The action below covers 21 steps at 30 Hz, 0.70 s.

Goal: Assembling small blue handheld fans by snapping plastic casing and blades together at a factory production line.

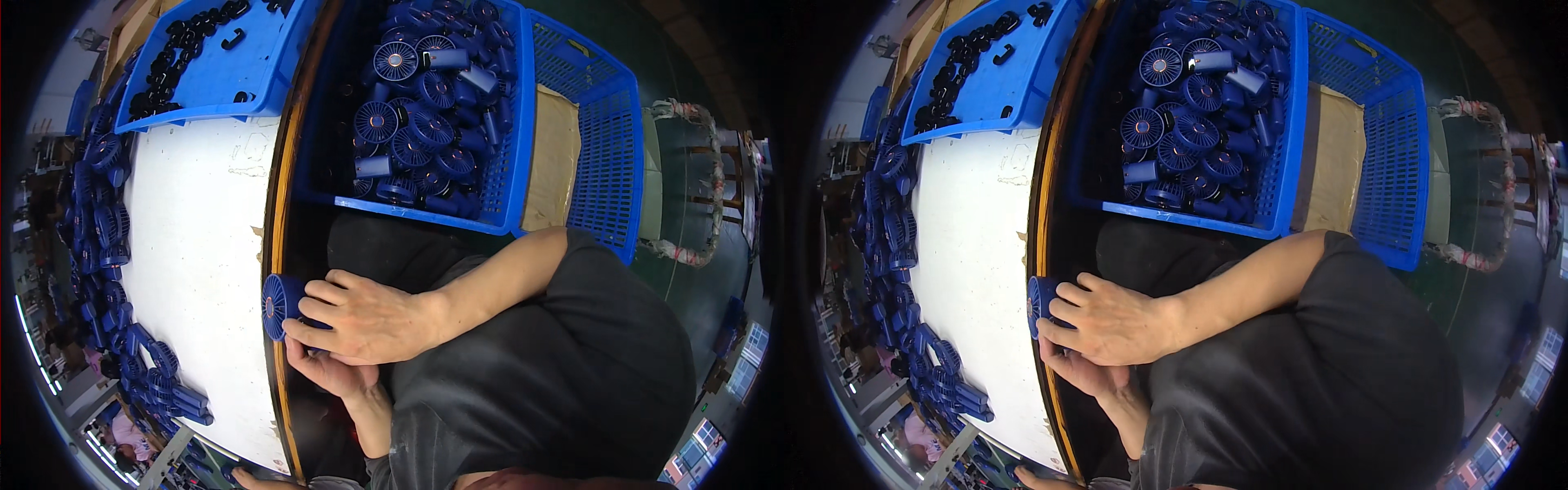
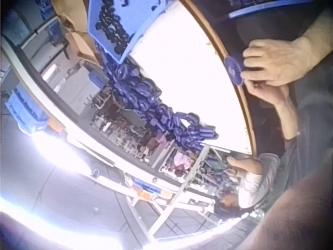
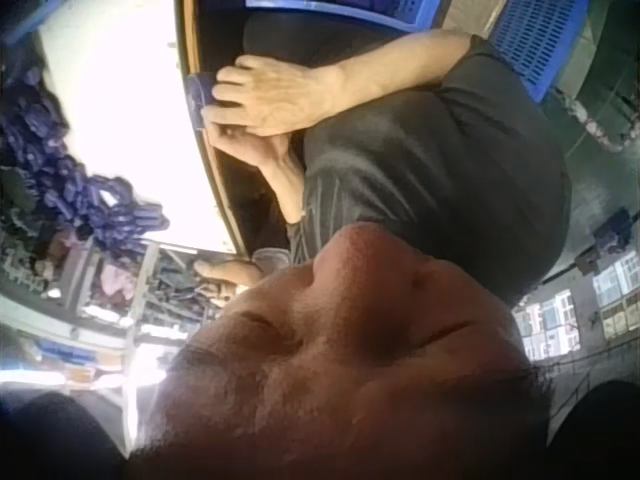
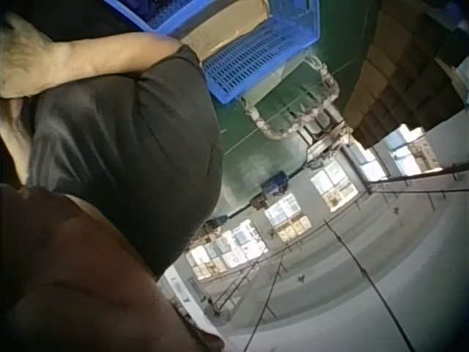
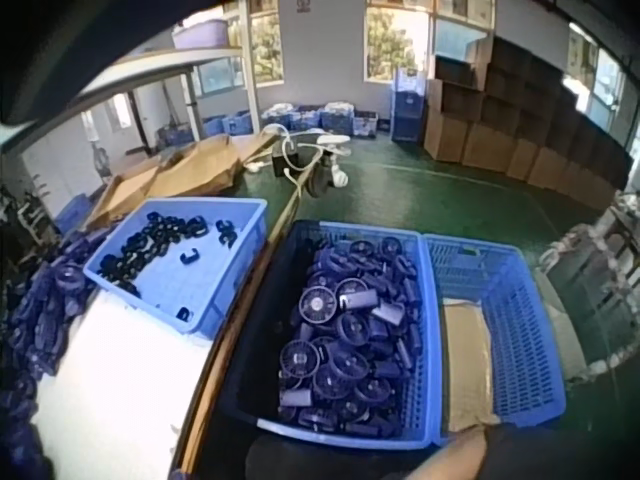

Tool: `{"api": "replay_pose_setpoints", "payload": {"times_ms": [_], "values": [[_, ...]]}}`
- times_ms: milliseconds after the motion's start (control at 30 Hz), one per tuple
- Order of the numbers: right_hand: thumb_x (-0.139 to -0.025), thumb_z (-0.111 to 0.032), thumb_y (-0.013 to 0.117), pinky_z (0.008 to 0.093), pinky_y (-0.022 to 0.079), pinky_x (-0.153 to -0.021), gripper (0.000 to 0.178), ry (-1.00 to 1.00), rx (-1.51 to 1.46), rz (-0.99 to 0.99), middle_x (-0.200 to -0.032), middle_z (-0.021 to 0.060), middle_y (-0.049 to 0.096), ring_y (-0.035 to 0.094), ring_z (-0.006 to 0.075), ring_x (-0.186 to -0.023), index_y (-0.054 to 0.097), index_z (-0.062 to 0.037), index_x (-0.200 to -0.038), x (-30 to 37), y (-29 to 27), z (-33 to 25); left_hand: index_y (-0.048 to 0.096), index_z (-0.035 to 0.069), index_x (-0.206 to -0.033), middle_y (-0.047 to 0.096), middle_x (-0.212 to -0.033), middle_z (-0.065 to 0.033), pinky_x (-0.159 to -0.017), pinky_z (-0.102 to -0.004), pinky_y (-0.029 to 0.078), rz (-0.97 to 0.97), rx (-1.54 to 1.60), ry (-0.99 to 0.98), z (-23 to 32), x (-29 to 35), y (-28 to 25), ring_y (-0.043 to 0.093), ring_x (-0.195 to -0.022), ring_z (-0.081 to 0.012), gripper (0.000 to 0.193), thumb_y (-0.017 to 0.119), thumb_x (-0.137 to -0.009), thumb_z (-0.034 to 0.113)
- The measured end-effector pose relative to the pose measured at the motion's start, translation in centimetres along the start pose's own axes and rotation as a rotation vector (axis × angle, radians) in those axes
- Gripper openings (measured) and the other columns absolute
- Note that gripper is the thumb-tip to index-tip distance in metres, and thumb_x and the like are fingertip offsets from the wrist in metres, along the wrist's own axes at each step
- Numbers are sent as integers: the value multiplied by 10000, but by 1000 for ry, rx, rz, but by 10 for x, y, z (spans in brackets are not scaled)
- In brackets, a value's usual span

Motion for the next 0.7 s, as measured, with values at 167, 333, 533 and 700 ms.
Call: {"api": "replay_pose_setpoints", "payload": {"times_ms": [167,333,533,700], "values": [[-752,-182,707,463,496,-887,687,259,-492,88,-1140,276,585,574,417,-1096,414,70,-1319,35,-21,47,110,-57,-1544,164,-1602,-261,-1207,-464,152,-403,-1179,373,1,10,58,180,-1493,-375,953,499,-950,578],[-765,-180,654,503,519,-830,365,541,-70,-653,-980,284,646,648,420,-948,610,68,-1028,132,-74,154,153,-62,-1541,174,-1592,-300,-1205,-499,147,-401,-1498,689,55,14,80,173,-1492,-419,943,620,-924,477],[-750,-104,681,466,515,-881,346,636,473,-1177,-1160,216,637,618,376,-1078,656,26,-1070,202,-89,244,404,12,-1476,412,-1519,-194,-1182,-463,259,359,-1779,852,164,16,-47,362,-1429,-317,555,562,-1003,258],[-760,-71,670,448,481,-926,366,564,788,-1238,-1221,165,624,571,317,-1188,676,-52,-1126,192,-71,293,420,33,-1470,377,-1532,-203,-1168,-496,292,724,-1981,742,232,25,-154,330,-1437,-363,631,549,-996,430]]}}
Point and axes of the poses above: each hand's wrist, its own x-axis away from the middle knuckle, its own y-axis out of the palm, z = x × y, the point moved 10 cm from there along -x, towards the middle knuckle
